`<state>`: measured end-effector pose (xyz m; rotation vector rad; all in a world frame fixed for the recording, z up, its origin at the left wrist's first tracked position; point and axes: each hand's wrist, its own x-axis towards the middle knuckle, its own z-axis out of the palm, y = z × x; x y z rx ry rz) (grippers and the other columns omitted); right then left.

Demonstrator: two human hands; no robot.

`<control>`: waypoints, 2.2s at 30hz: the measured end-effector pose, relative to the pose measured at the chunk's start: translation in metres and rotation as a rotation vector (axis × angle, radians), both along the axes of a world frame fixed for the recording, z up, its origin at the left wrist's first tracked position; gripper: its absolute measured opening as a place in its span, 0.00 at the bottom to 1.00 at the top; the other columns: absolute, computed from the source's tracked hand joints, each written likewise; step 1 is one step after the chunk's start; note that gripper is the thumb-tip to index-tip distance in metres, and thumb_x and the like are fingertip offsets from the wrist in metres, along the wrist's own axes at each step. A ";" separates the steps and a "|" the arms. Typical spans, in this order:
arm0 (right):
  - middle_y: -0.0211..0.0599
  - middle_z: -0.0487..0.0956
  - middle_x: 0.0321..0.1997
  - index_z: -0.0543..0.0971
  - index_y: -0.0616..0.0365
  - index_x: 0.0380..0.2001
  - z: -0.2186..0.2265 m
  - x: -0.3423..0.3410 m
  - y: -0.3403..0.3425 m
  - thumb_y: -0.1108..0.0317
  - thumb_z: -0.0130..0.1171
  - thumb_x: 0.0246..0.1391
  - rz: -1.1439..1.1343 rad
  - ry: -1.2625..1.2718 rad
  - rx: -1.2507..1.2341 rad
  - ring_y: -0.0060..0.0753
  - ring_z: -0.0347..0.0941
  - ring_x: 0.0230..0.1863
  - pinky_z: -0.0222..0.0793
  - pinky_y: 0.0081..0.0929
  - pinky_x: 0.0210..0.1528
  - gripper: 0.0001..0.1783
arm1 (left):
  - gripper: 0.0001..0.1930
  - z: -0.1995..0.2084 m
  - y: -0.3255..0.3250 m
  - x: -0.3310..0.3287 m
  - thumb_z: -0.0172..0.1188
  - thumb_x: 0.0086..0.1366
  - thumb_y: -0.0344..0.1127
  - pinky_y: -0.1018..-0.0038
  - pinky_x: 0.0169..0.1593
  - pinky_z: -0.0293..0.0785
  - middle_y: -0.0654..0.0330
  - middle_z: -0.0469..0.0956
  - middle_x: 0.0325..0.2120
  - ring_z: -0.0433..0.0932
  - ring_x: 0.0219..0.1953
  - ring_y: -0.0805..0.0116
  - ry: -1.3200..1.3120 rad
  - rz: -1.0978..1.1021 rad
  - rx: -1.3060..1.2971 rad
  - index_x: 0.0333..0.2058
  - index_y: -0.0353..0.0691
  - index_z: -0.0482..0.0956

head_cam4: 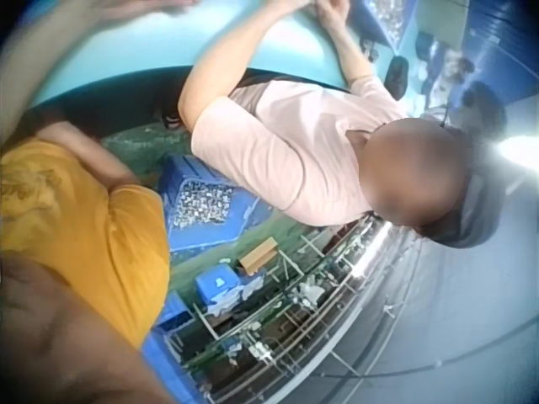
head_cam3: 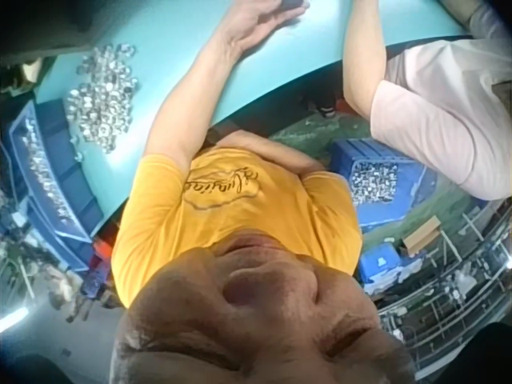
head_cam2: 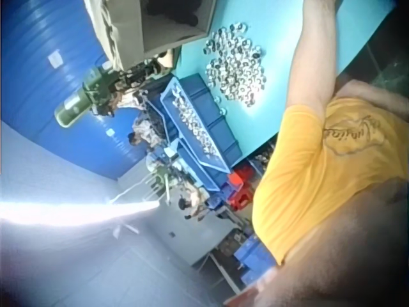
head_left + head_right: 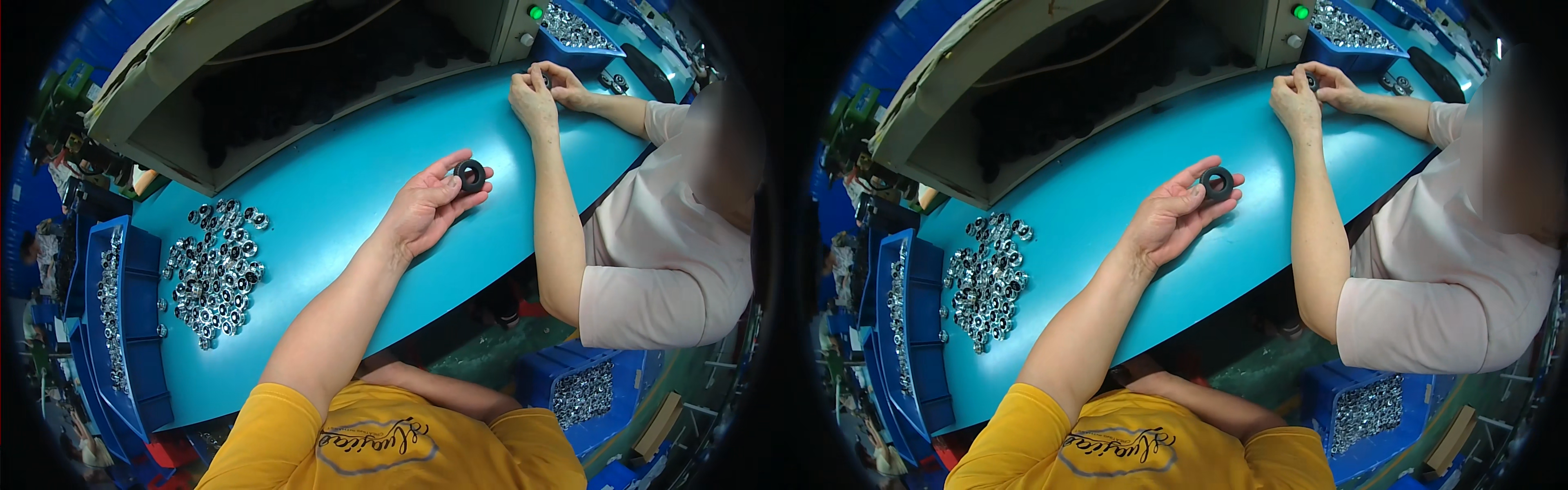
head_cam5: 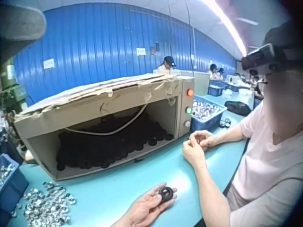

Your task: Assembling rubber toy tires onto plastic wheel hubs at a factory workbench.

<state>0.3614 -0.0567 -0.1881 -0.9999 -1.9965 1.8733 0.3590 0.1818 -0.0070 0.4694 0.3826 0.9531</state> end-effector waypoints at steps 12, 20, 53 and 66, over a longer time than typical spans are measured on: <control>0.50 0.81 0.53 0.81 0.60 0.52 0.008 0.015 -0.014 0.66 0.63 0.60 -0.154 0.112 -0.117 0.42 0.82 0.48 0.78 0.35 0.51 0.18 | 0.23 0.000 -0.001 -0.004 0.50 0.77 0.29 0.57 0.72 0.67 0.34 0.69 0.62 0.71 0.65 0.46 -0.050 -0.007 -0.014 0.67 0.28 0.63; 0.36 0.79 0.42 0.84 0.61 0.44 0.144 0.124 -0.002 0.81 0.68 0.51 -0.543 0.442 0.098 0.21 0.77 0.40 0.75 0.19 0.38 0.15 | 0.23 0.003 -0.008 -0.006 0.52 0.76 0.29 0.59 0.71 0.70 0.36 0.71 0.61 0.74 0.63 0.48 -0.033 0.042 0.011 0.66 0.30 0.65; 0.32 0.77 0.49 0.82 0.59 0.43 0.203 0.005 0.034 0.77 0.74 0.52 -0.603 0.690 0.405 0.17 0.75 0.36 0.73 0.18 0.42 0.15 | 0.26 0.035 -0.241 -0.167 0.62 0.73 0.36 0.60 0.66 0.73 0.59 0.78 0.54 0.78 0.57 0.67 0.181 0.308 0.218 0.65 0.36 0.69; 0.30 0.79 0.42 0.83 0.60 0.45 0.209 -0.018 -0.083 0.80 0.75 0.47 -0.486 0.356 0.536 0.18 0.74 0.37 0.73 0.17 0.40 0.20 | 0.22 0.008 -0.369 -0.196 0.53 0.78 0.34 0.67 0.63 0.76 0.55 0.77 0.54 0.78 0.56 0.66 0.202 0.325 0.157 0.66 0.32 0.67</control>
